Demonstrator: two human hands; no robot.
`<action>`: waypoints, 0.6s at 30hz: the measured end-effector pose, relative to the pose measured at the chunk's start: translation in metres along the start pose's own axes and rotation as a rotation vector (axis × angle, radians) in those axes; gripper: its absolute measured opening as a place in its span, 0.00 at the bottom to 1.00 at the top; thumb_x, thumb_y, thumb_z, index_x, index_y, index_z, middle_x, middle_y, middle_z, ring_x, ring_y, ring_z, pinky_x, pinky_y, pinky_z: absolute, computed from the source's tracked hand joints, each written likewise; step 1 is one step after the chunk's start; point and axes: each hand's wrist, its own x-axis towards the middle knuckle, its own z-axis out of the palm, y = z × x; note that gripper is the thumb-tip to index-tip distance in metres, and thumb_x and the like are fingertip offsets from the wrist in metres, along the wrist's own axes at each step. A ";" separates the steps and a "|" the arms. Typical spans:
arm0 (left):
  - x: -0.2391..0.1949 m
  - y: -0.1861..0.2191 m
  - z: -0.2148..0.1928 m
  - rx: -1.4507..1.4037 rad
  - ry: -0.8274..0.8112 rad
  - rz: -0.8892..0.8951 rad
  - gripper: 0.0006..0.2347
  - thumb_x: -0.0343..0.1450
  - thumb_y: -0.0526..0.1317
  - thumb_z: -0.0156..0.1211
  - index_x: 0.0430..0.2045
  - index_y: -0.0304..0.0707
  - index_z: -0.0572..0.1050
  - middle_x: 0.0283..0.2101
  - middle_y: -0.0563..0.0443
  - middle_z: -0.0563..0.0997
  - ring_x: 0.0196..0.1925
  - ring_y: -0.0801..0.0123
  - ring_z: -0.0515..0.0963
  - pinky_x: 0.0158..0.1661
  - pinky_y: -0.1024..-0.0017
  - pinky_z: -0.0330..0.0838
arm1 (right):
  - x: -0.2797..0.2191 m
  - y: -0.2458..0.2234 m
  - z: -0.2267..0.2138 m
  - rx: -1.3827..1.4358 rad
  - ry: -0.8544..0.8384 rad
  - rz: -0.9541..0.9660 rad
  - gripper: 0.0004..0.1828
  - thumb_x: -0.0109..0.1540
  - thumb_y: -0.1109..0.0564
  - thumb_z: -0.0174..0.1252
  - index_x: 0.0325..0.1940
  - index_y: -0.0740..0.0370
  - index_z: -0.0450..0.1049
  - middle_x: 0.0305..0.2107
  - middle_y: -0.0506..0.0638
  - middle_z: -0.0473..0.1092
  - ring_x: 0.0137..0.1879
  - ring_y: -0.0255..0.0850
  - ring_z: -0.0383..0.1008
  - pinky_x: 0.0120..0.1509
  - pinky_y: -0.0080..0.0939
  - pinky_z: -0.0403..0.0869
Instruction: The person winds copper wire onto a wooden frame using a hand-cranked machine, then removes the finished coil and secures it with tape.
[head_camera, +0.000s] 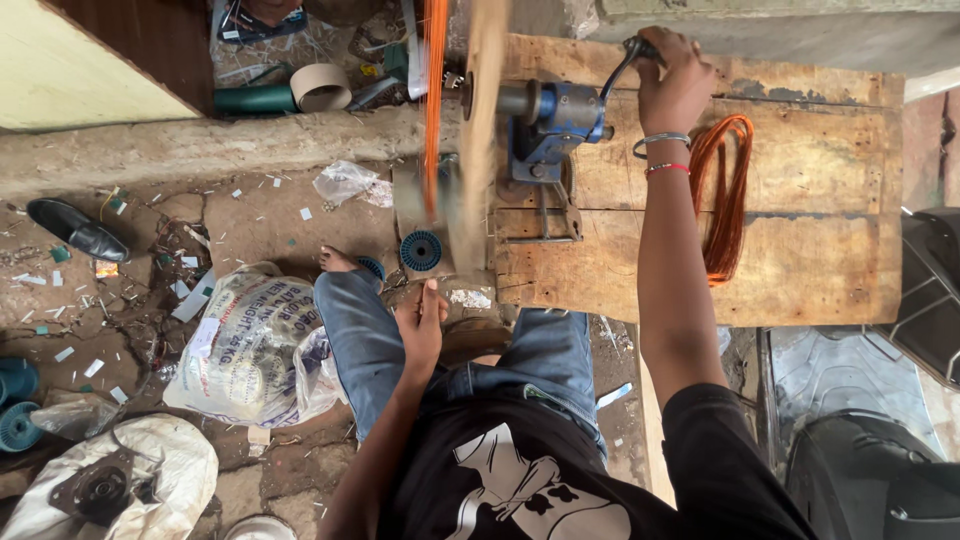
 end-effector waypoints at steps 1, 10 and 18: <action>0.000 0.001 -0.001 0.003 -0.003 0.016 0.18 0.79 0.42 0.52 0.17 0.32 0.70 0.17 0.55 0.71 0.19 0.81 0.67 0.22 0.77 0.59 | 0.000 0.003 0.013 -0.010 -0.037 0.037 0.10 0.61 0.64 0.70 0.44 0.52 0.83 0.37 0.44 0.82 0.38 0.34 0.83 0.43 0.34 0.78; 0.000 -0.002 0.001 0.006 0.015 -0.030 0.18 0.78 0.42 0.52 0.18 0.32 0.71 0.17 0.55 0.72 0.19 0.81 0.68 0.22 0.77 0.59 | -0.087 0.025 0.073 -0.212 -0.362 0.319 0.20 0.56 0.64 0.65 0.47 0.41 0.84 0.35 0.44 0.82 0.28 0.34 0.79 0.22 0.31 0.72; -0.005 -0.002 -0.001 -0.081 0.003 -0.024 0.19 0.79 0.45 0.51 0.19 0.31 0.73 0.19 0.55 0.73 0.21 0.80 0.69 0.26 0.77 0.62 | -0.141 -0.046 -0.013 -0.256 -0.496 0.226 0.13 0.57 0.56 0.68 0.47 0.45 0.84 0.32 0.52 0.79 0.33 0.51 0.78 0.34 0.49 0.76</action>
